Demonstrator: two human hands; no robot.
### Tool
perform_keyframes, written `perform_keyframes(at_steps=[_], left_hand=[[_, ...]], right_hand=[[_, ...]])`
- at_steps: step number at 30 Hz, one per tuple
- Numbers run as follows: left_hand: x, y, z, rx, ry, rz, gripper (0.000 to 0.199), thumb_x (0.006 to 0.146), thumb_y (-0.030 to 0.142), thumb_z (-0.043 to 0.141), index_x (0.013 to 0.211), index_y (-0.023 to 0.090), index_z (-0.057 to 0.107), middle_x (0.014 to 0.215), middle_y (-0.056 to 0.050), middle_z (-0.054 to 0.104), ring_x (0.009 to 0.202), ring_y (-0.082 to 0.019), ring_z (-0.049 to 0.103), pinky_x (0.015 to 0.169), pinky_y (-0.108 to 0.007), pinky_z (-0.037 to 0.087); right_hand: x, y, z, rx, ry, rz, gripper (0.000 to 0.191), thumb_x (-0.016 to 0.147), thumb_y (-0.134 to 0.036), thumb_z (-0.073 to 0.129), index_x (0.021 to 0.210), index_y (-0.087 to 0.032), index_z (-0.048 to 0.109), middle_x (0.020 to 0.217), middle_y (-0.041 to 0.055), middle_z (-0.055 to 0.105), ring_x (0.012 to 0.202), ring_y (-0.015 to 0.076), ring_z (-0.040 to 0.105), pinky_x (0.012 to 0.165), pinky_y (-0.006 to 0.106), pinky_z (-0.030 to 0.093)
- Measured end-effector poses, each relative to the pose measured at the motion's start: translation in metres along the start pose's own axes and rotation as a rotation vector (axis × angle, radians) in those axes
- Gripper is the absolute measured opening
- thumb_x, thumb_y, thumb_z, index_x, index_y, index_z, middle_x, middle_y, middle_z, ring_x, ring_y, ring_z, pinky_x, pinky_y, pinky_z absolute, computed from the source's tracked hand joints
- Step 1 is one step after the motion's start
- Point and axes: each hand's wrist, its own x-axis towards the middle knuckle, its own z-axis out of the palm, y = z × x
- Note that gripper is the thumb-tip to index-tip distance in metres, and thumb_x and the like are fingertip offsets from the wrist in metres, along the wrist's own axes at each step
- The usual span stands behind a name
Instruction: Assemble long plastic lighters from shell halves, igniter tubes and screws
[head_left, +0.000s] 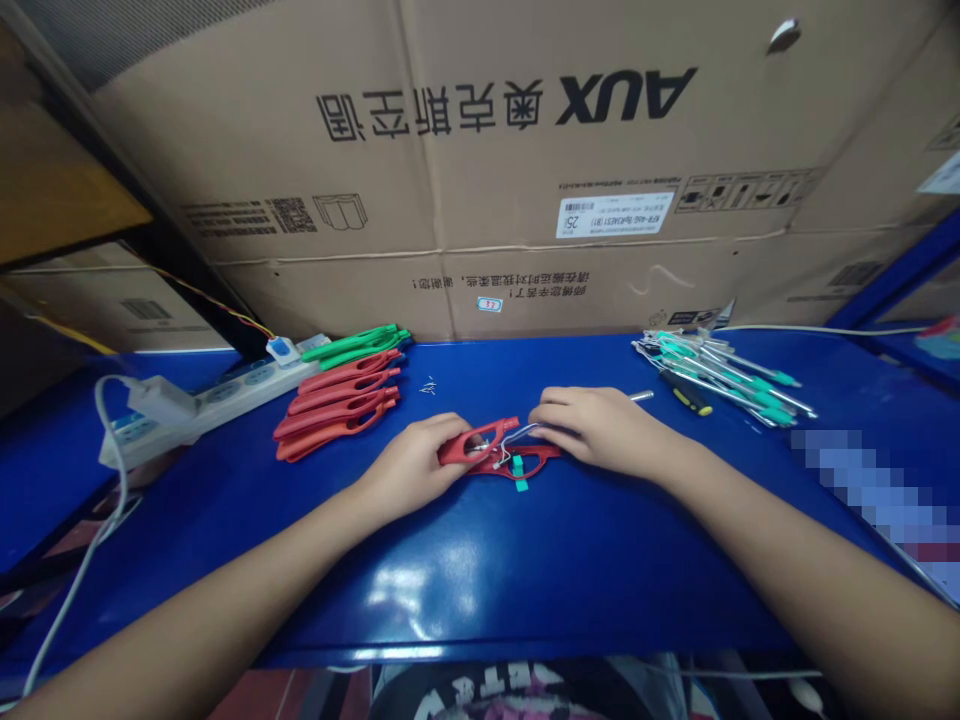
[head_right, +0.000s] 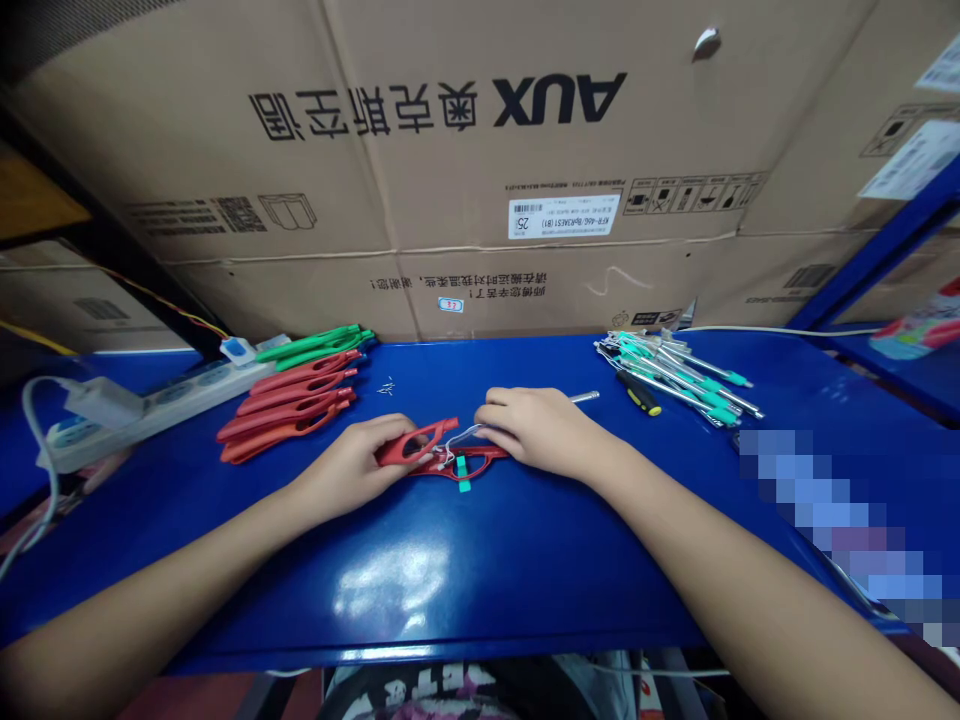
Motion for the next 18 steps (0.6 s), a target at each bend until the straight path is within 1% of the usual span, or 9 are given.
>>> perform_keyframes(at_steps=[2, 4, 6, 8, 11, 13, 15, 18], left_hand=[[0.001, 0.001, -0.002, 0.003, 0.020, -0.006, 0.011, 0.093, 0.026, 0.060, 0.087, 0.017, 0.064, 0.085, -0.001, 0.063, 0.077, -0.015, 0.058, 0.071, -0.025, 0.042], [0.002, 0.002, -0.008, -0.005, 0.043, -0.004, 0.009, 0.092, 0.026, 0.062, 0.090, 0.017, 0.065, 0.085, -0.001, 0.064, 0.075, -0.015, 0.058, 0.070, -0.025, 0.042], [0.004, 0.002, -0.016, -0.006, 0.070, -0.009, 0.012, 0.091, 0.029, 0.064, 0.090, 0.017, 0.065, 0.082, 0.001, 0.063, 0.072, -0.014, 0.056, 0.067, -0.024, 0.040], [0.005, -0.001, -0.025, 0.024, 0.115, -0.025, 0.017, 0.090, 0.033, 0.065, 0.086, 0.017, 0.065, 0.077, 0.002, 0.060, 0.068, -0.013, 0.052, 0.063, -0.023, 0.038], [0.008, -0.011, -0.036, 0.097, 0.177, -0.098, 0.028, 0.089, 0.042, 0.066, 0.080, 0.016, 0.063, 0.068, 0.004, 0.054, 0.061, -0.012, 0.047, 0.058, -0.023, 0.034], [0.009, -0.018, -0.038, 0.102, 0.173, -0.167, 0.035, 0.090, 0.049, 0.063, 0.079, 0.016, 0.065, 0.065, 0.004, 0.052, 0.059, -0.013, 0.047, 0.056, -0.024, 0.033], [0.010, -0.021, -0.033, 0.088, 0.153, -0.158, 0.036, 0.090, 0.051, 0.061, 0.082, 0.016, 0.068, 0.070, 0.001, 0.058, 0.063, -0.015, 0.053, 0.059, -0.025, 0.038], [0.010, -0.020, -0.022, 0.064, 0.133, -0.053, 0.030, 0.089, 0.046, 0.064, 0.092, 0.017, 0.073, 0.091, -0.005, 0.067, 0.082, -0.019, 0.063, 0.077, -0.030, 0.048]], right_hand=[[0.000, 0.001, 0.000, 0.032, 0.013, -0.013, 0.023, 0.102, -0.030, 0.050, 0.096, -0.020, 0.070, 0.094, 0.0039, 0.068, 0.081, 0.0162, 0.062, 0.065, 0.027, 0.037], [0.000, 0.001, -0.002, 0.097, 0.048, -0.019, 0.022, 0.101, -0.027, 0.051, 0.093, -0.020, 0.071, 0.091, 0.0026, 0.069, 0.079, 0.0148, 0.061, 0.065, 0.026, 0.038], [-0.001, 0.002, -0.004, 0.170, 0.090, -0.024, 0.022, 0.101, -0.026, 0.052, 0.092, -0.020, 0.071, 0.087, 0.0015, 0.069, 0.076, 0.0136, 0.060, 0.066, 0.026, 0.038], [-0.001, 0.003, -0.007, 0.229, 0.122, -0.028, 0.022, 0.100, -0.026, 0.053, 0.089, -0.020, 0.071, 0.084, 0.0012, 0.069, 0.073, 0.0129, 0.059, 0.066, 0.026, 0.039], [-0.002, 0.008, -0.012, 0.283, 0.184, 0.003, 0.023, 0.098, -0.027, 0.055, 0.085, -0.018, 0.071, 0.081, 0.0021, 0.069, 0.070, 0.0126, 0.058, 0.065, 0.026, 0.039], [-0.002, 0.011, -0.015, 0.322, 0.229, 0.042, 0.021, 0.097, -0.028, 0.057, 0.085, -0.018, 0.072, 0.080, 0.0026, 0.069, 0.069, 0.0125, 0.058, 0.063, 0.025, 0.039], [-0.002, 0.012, -0.016, 0.368, 0.246, 0.064, 0.021, 0.097, -0.028, 0.058, 0.085, -0.017, 0.072, 0.080, 0.0027, 0.069, 0.068, 0.0123, 0.058, 0.062, 0.025, 0.039], [0.000, 0.004, -0.014, 0.402, 0.232, 0.039, 0.022, 0.098, -0.029, 0.057, 0.086, -0.017, 0.071, 0.080, 0.0026, 0.069, 0.070, 0.0123, 0.060, 0.064, 0.025, 0.041]])
